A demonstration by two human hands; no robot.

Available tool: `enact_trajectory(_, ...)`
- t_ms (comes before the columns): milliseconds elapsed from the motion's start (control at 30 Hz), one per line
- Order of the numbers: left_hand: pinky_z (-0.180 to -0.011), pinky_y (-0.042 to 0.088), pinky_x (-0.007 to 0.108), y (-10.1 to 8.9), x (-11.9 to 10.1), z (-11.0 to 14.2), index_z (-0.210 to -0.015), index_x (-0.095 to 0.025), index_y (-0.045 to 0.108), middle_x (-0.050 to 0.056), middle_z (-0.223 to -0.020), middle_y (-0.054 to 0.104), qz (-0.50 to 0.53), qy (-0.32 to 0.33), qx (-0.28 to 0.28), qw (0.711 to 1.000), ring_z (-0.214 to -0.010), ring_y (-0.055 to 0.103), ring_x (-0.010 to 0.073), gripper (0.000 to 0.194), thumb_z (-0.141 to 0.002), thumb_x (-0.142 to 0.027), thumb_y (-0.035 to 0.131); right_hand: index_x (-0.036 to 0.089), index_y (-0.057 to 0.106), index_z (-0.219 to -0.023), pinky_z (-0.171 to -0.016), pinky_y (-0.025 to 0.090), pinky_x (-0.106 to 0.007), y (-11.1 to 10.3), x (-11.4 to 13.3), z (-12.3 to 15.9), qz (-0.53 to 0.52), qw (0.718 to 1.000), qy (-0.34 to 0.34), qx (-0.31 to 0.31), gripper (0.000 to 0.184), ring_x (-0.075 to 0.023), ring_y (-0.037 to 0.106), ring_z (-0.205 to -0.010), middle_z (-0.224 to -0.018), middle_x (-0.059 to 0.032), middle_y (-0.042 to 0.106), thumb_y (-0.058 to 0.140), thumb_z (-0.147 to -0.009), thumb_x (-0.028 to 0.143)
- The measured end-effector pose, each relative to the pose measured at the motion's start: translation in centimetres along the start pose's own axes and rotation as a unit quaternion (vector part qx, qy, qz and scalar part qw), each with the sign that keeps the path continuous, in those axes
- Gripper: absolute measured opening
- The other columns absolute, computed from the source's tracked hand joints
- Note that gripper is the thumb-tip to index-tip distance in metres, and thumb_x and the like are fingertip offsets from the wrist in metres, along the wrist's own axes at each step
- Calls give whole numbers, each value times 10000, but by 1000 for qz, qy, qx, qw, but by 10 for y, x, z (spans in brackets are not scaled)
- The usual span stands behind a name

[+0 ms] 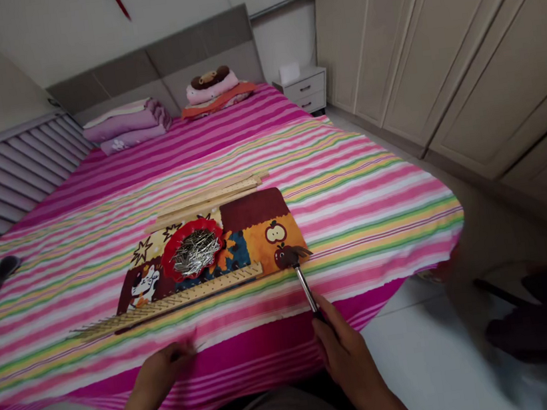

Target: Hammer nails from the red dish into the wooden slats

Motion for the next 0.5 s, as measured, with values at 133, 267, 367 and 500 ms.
enact_trajectory(133, -635, 366, 226, 24, 9, 3, -715, -210, 638, 5, -724, 692, -33, 21, 30, 999, -699, 621, 157, 136, -709, -147, 517, 187, 433, -1397, -345, 260, -185, 2, -3, 1, -5, 999, 35, 26, 658, -79, 332, -334, -400, 110, 384, 537, -787, 410)
enact_trajectory(267, -633, 362, 234, 28, 6, 4, -773, -208, 629, 14, -739, 685, -39, 41, 14, 998, -699, 613, 159, 155, -721, -147, 496, 175, 420, -1406, -341, 265, -188, 4, -1, 3, 8, 999, 31, 24, 683, -82, 340, -332, -401, 111, 382, 537, -777, 414)
enact_trajectory(367, -649, 365, 239, 29, 5, 3, -809, -206, 624, 23, -760, 685, -44, 40, 13, 998, -719, 612, 165, 155, -743, -161, 491, 184, 421, -1404, -342, 239, -180, 7, 1, 5, -7, 999, 30, 21, 672, -75, 313, -338, -406, 110, 370, 524, -784, 421)
enact_trajectory(500, -696, 385, 237, 28, 0, 2, -745, -203, 614, 36, -789, 669, -37, 77, -2, 996, -744, 603, 158, 145, -764, -166, 475, 197, 453, -1384, -340, 219, -170, 10, 1, 6, -22, 999, 35, 19, 652, -73, 305, -342, -403, 103, 377, 549, -776, 411)
Point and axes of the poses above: each hand's wrist, its own z-axis away from the middle knuckle, its own y-axis out of the palm, x = y × z, the point moved 6 cm from there along -z, towards the middle knuckle
